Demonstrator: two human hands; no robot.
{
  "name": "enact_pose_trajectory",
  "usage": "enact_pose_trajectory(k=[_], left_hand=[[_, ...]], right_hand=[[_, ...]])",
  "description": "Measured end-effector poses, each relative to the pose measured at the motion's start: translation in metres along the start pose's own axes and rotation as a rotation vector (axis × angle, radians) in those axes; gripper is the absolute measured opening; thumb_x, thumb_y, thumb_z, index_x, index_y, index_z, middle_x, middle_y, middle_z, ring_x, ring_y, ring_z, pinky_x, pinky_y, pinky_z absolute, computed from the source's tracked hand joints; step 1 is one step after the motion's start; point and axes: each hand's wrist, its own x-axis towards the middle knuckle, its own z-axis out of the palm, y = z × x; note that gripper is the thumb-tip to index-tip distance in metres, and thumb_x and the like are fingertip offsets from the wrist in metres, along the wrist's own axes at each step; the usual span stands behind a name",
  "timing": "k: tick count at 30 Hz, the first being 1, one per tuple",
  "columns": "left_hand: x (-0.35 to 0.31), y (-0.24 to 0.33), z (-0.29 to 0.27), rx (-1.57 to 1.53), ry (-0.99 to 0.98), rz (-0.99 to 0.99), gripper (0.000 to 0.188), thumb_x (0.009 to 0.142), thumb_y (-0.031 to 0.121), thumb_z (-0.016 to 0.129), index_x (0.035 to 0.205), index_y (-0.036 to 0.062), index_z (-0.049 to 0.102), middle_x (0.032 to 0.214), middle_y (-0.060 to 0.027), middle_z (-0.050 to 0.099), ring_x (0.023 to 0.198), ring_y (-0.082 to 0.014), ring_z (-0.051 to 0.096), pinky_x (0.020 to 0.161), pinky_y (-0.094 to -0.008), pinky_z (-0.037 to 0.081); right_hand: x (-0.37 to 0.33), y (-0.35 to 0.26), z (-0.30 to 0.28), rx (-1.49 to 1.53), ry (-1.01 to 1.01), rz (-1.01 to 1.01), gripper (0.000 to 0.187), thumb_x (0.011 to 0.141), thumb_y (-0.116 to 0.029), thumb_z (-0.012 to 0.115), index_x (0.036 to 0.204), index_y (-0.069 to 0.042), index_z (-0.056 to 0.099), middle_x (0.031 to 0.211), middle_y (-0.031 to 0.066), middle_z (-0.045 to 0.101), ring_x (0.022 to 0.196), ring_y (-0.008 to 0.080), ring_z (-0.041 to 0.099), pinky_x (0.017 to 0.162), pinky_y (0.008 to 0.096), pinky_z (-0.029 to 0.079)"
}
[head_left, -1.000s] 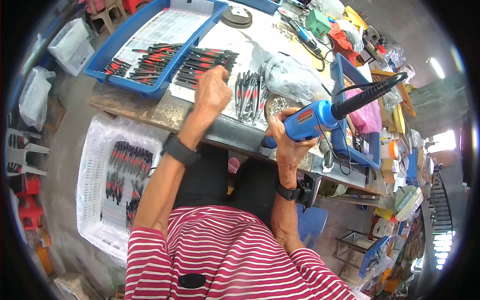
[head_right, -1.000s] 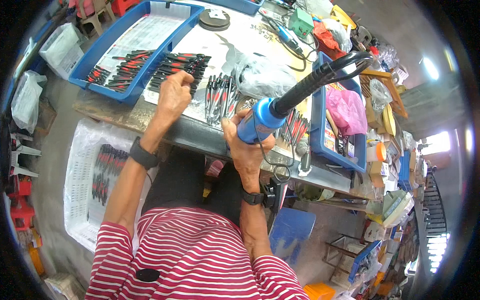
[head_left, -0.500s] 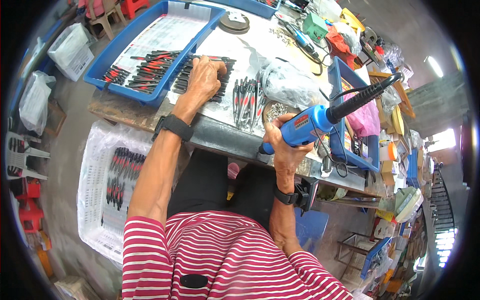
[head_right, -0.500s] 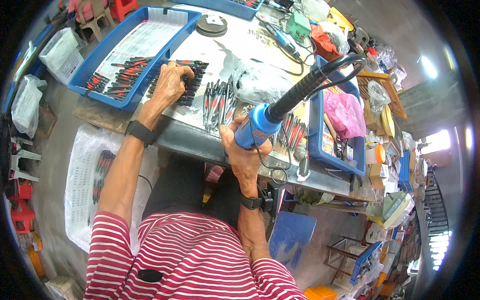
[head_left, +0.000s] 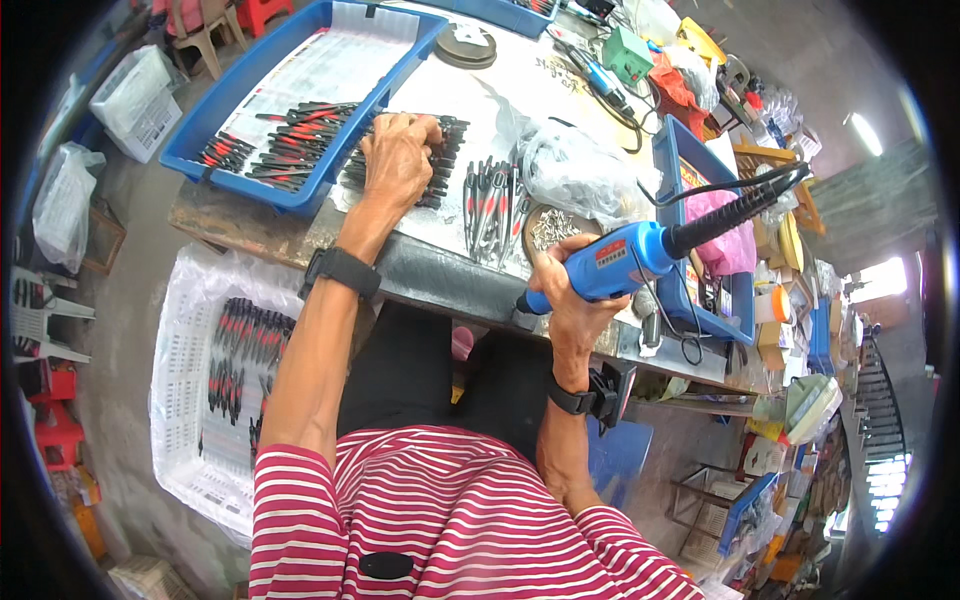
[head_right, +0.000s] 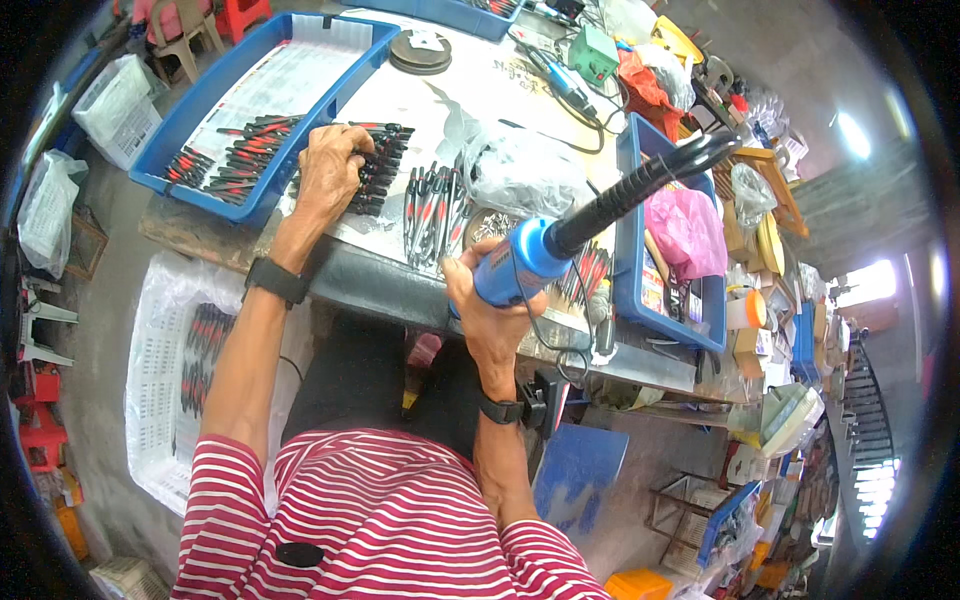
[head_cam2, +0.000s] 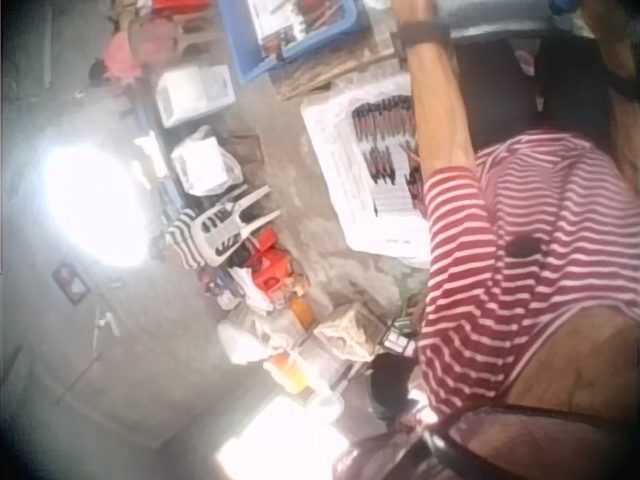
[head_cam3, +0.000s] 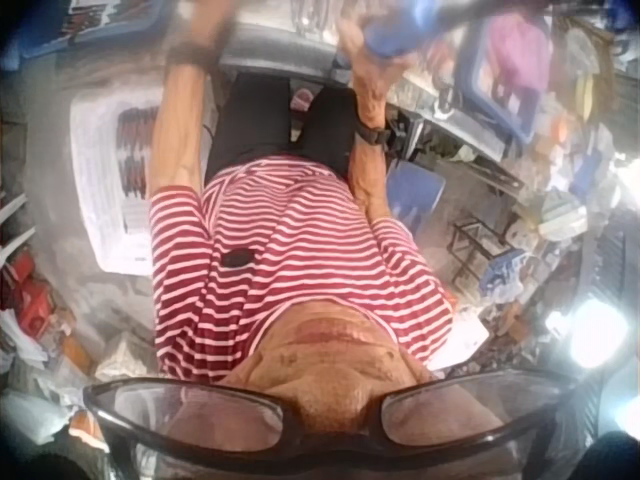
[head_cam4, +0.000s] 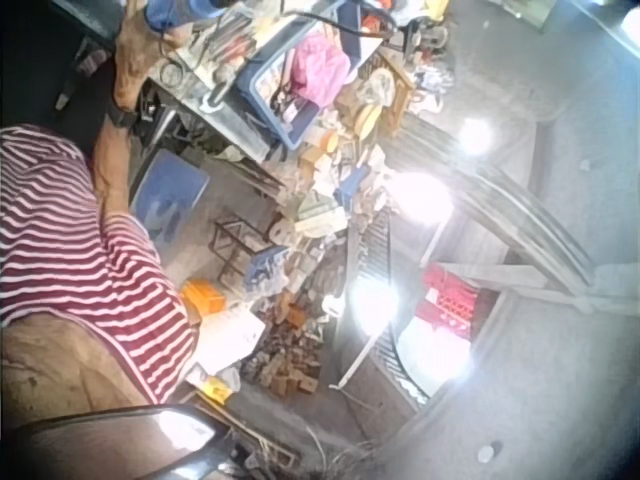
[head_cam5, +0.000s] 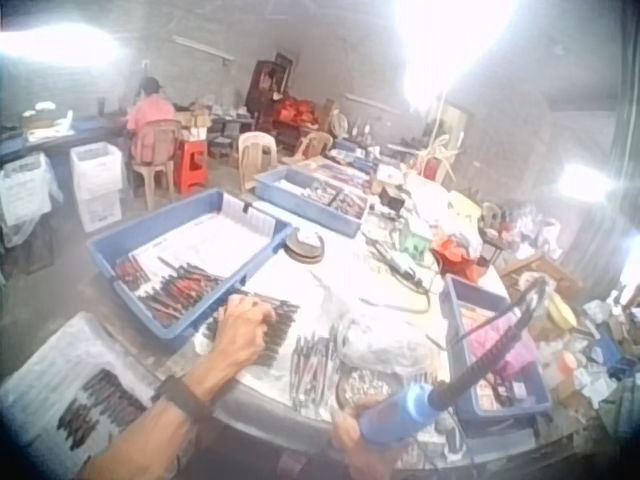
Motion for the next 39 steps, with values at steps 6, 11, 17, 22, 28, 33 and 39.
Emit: enact_pose_trajectory(k=[6, 11, 17, 22, 28, 33, 39], left_hand=[[0.001, -0.006, -0.018, -0.211, 0.107, 0.015, 0.013, 0.076, -0.004, 0.051, 0.088, -0.0002, 0.055, 0.088, -0.0106, 0.061, 0.083, -0.0267, 0.06, 0.076, -0.0339, 0.046], [-0.009, 0.021, -0.032, -0.349, 0.261, 0.139, 0.022, 0.075, -0.008, 0.056, 0.094, 0.0019, 0.056, 0.088, -0.013, 0.062, 0.085, -0.0296, 0.059, 0.075, -0.0359, 0.046], [-0.059, 0.071, -0.044, -0.586, 0.123, -0.012, 0.026, 0.079, -0.003, 0.062, 0.105, 0.0019, 0.059, 0.092, -0.0064, 0.061, 0.082, -0.015, 0.058, 0.072, -0.0253, 0.048], [-0.109, 0.1, -0.039, -1.076, -0.331, -0.592, 0.022, 0.088, 0.009, 0.057, 0.104, -0.0059, 0.054, 0.071, -0.0056, 0.057, 0.054, -0.0091, 0.054, 0.046, -0.0208, 0.044], [-0.146, 0.111, -0.02, -1.133, -0.553, -0.835, 0.026, 0.09, 0.015, 0.052, 0.107, -0.002, 0.042, 0.063, -0.0062, 0.053, 0.042, -0.0076, 0.046, 0.034, -0.021, 0.035], [-0.158, 0.11, -0.005, -1.211, -0.485, -0.845, 0.026, 0.09, 0.008, 0.049, 0.112, -0.0014, 0.039, 0.07, -0.0096, 0.055, 0.047, -0.0068, 0.042, 0.039, -0.019, 0.033], [-0.162, 0.108, 0.005, -1.174, -0.454, -0.887, 0.03, 0.088, 0.002, 0.044, 0.117, 0.002, 0.033, 0.069, -0.0098, 0.055, 0.049, -0.0065, 0.042, 0.04, -0.0194, 0.033]], right_hand=[[0.0, -0.004, 0.001, -0.017, 0.031, 0.028, 0.025, 0.07, 0.006, 0.069, 0.09, 0.0, 0.056, 0.068, 0.0049, 0.059, 0.057, 0.0096, 0.056, 0.051, 0.0223, 0.046], [0.0, -0.006, 0.003, -0.027, 0.042, 0.047, 0.026, 0.071, 0.004, 0.065, 0.095, 0.003, 0.053, 0.066, 0.0051, 0.057, 0.055, 0.0104, 0.055, 0.055, 0.0239, 0.046], [0.001, -0.005, 0.001, -0.118, 0.046, 0.05, 0.021, 0.073, 0.0, 0.062, 0.092, 0.006, 0.054, 0.064, 0.0035, 0.058, 0.056, 0.0088, 0.055, 0.059, 0.0223, 0.045], [0.002, -0.006, 0.0, -0.022, 0.032, 0.017, 0.019, 0.073, 0.001, 0.065, 0.089, 0.007, 0.056, 0.065, 0.006, 0.058, 0.055, 0.0107, 0.056, 0.055, 0.0245, 0.045], [0.005, -0.005, -0.001, 0.034, 0.027, 0.015, 0.018, 0.072, 0.002, 0.068, 0.086, 0.004, 0.057, 0.065, 0.0044, 0.058, 0.053, 0.0097, 0.056, 0.05, 0.0222, 0.045], [0.005, -0.002, -0.003, 0.064, 0.053, 0.006, 0.018, 0.071, 0.004, 0.07, 0.084, 0.002, 0.058, 0.065, 0.0033, 0.058, 0.053, 0.0094, 0.056, 0.047, 0.0214, 0.044], [0.004, -0.006, -0.005, 0.144, 0.078, 0.019, 0.022, 0.071, 0.007, 0.068, 0.088, 0.004, 0.056, 0.067, 0.0046, 0.058, 0.053, 0.0103, 0.057, 0.048, 0.0223, 0.045]])
